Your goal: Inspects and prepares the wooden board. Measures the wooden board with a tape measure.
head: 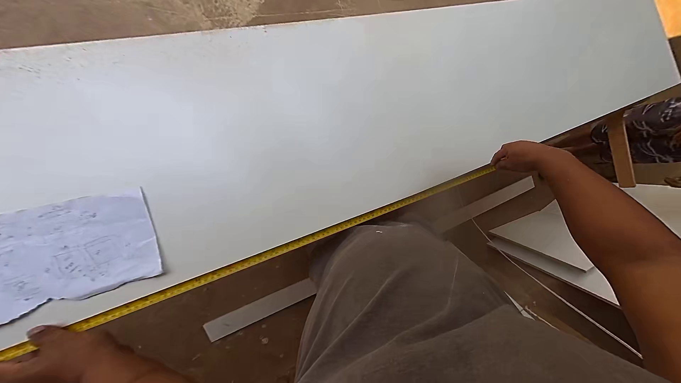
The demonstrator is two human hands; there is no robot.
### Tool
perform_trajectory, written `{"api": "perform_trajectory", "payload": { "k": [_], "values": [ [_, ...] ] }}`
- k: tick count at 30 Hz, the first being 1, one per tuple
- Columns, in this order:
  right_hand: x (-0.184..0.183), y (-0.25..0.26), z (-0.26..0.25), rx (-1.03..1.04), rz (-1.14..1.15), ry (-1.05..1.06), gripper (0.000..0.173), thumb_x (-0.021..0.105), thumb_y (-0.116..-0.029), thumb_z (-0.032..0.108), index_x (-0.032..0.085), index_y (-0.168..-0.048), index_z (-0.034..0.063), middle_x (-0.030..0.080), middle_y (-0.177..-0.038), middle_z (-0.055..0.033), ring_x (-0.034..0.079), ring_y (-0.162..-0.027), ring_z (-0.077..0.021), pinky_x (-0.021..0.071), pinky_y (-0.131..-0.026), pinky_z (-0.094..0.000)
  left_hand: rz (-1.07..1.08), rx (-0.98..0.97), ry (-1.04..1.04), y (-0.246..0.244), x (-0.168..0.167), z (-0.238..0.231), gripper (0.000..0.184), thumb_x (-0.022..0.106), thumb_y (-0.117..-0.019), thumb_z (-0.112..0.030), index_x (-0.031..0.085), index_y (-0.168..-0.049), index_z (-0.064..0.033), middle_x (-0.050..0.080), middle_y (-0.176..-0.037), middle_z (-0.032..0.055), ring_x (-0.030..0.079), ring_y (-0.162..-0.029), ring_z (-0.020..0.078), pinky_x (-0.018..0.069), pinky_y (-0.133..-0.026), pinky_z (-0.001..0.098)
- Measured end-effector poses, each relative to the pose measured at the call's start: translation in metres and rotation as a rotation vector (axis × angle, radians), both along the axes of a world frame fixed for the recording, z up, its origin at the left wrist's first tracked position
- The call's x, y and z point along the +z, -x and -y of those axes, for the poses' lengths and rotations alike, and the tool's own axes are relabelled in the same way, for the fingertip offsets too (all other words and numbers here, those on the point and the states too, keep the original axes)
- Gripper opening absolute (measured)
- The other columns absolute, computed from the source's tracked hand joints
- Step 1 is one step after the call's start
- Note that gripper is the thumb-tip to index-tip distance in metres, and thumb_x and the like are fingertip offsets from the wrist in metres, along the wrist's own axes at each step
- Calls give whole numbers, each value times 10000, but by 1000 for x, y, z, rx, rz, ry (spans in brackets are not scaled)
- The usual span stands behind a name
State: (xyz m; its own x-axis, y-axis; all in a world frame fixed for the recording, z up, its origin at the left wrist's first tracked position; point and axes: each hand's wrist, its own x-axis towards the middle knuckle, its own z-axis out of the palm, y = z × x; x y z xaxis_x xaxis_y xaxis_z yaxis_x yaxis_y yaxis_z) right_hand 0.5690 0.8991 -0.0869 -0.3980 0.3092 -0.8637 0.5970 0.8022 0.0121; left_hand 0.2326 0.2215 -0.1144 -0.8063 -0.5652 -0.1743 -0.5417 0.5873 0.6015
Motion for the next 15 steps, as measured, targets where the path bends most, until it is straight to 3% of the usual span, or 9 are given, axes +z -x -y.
{"api": "perform_trajectory", "payload": {
  "k": [2,5,8,11,15],
  "values": [
    [-3,-8,-39,20,-33,-10,219,576,-1053,144,763,-1157,100,690,-1178,-208,638,-1144,-403,472,-989,-634,-38,-28,57,-29,-26,-26,675,475,-1075,-181,138,-1577,117,245,-1641,280,284,-1539,265,245,-1241,310],
    [-1,-29,-76,-16,-47,-18,216,581,-1057,155,758,-1156,84,675,-1198,-232,616,-1174,-425,450,-1001,-649,-55,-147,100,-91,-22,-101,691,514,-1062,-198,176,-1579,110,157,-1657,318,187,-1568,339,185,-1264,351],
    [-1,-53,-122,-36,-74,-45,214,584,-1056,172,764,-1135,88,677,-1199,-237,615,-1177,-440,448,-992,-673,-118,-530,114,-152,-38,-176,635,526,-1038,-280,369,-1504,121,291,-1598,340,257,-1522,428,212,-1248,480],
    [-9,-80,-160,-52,-64,-42,223,573,-1060,164,761,-1135,70,683,-1177,-258,614,-1165,-467,438,-984,-690,-227,-1010,142,-201,-58,-239,520,527,-1042,-383,621,-1325,42,516,-1466,280,364,-1452,478,243,-1213,585],
    [-15,-108,-204,-71,-64,-57,223,571,-1060,170,768,-1131,94,701,-1151,-238,630,-1152,-450,450,-983,-680,-209,-1407,119,-238,-54,-314,457,522,-1036,-384,669,-1321,-59,546,-1484,197,377,-1456,469,270,-1180,644]
  ]
}}
